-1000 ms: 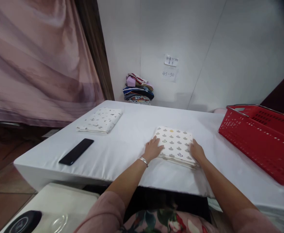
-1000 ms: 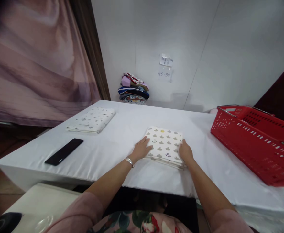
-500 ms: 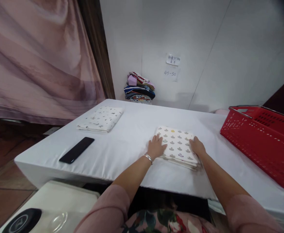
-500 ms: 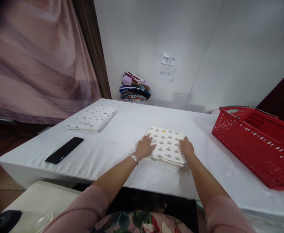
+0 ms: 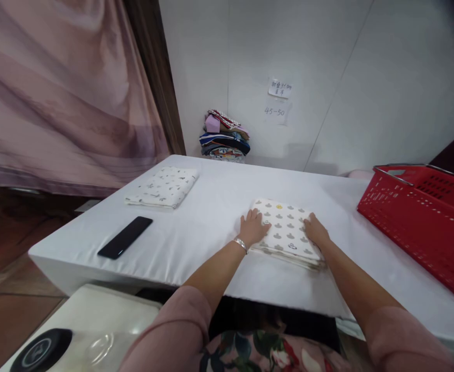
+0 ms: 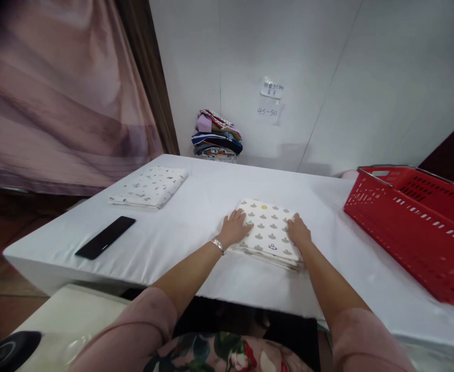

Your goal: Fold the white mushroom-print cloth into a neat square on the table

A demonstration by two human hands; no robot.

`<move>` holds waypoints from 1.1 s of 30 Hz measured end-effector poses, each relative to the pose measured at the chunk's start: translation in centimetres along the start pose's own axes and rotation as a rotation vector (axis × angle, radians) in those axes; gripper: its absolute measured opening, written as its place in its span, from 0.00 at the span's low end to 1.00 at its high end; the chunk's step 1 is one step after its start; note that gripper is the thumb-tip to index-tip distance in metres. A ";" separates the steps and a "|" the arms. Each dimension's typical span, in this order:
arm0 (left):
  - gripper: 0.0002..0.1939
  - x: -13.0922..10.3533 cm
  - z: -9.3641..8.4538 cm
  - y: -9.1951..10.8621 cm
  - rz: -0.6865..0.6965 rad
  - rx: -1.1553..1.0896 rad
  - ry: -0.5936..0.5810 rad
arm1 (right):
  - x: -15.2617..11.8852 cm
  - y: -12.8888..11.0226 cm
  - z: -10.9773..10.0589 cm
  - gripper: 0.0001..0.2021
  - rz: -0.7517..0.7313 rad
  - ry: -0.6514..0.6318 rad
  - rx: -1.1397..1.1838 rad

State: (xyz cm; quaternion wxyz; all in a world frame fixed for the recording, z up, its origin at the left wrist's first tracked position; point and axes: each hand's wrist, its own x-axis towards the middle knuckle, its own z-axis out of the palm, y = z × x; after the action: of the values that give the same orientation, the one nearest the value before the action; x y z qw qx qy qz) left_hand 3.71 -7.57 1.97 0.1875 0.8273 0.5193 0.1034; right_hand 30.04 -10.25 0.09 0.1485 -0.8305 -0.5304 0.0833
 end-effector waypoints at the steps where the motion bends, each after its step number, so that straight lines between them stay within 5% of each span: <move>1: 0.31 0.0 0.2 -0.1 0.005 0.005 0.003 | -0.1 -0.2 0.0 0.25 0.007 0.000 -0.011; 6: 0.31 -0.2 1.2 -0.5 0.012 0.013 0.019 | -1.1 -2.6 0.0 0.26 -0.188 0.100 -0.179; 10: 0.32 -0.1 1.3 -0.6 0.013 0.013 0.026 | -1.7 -4.3 1.1 0.27 -0.405 -0.034 -0.214; 17: 0.31 -0.1 1.4 -0.9 0.013 0.008 0.022 | -2.2 -4.6 0.9 0.26 -0.375 -0.175 -0.198; 23: 0.31 -0.1 1.2 -0.5 -0.003 -0.020 0.013 | -5.5 -4.2 0.9 0.29 -0.457 -0.168 -0.144; 27: 0.30 -0.4 0.4 -0.6 -0.030 -0.088 0.027 | -5.2 -3.7 0.7 0.27 -0.432 -0.219 -0.099; 33: 0.24 -2.3 -0.4 -2.2 -0.260 -0.266 0.060 | -3.2 -0.4 0.5 0.24 -0.300 -0.003 -0.065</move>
State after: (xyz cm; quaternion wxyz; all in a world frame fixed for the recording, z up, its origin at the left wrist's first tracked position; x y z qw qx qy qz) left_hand 0.72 -8.73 1.50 0.2915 0.7176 0.6090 0.1709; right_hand 28.20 -12.92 -0.32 0.1314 -0.7460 -0.6513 0.0441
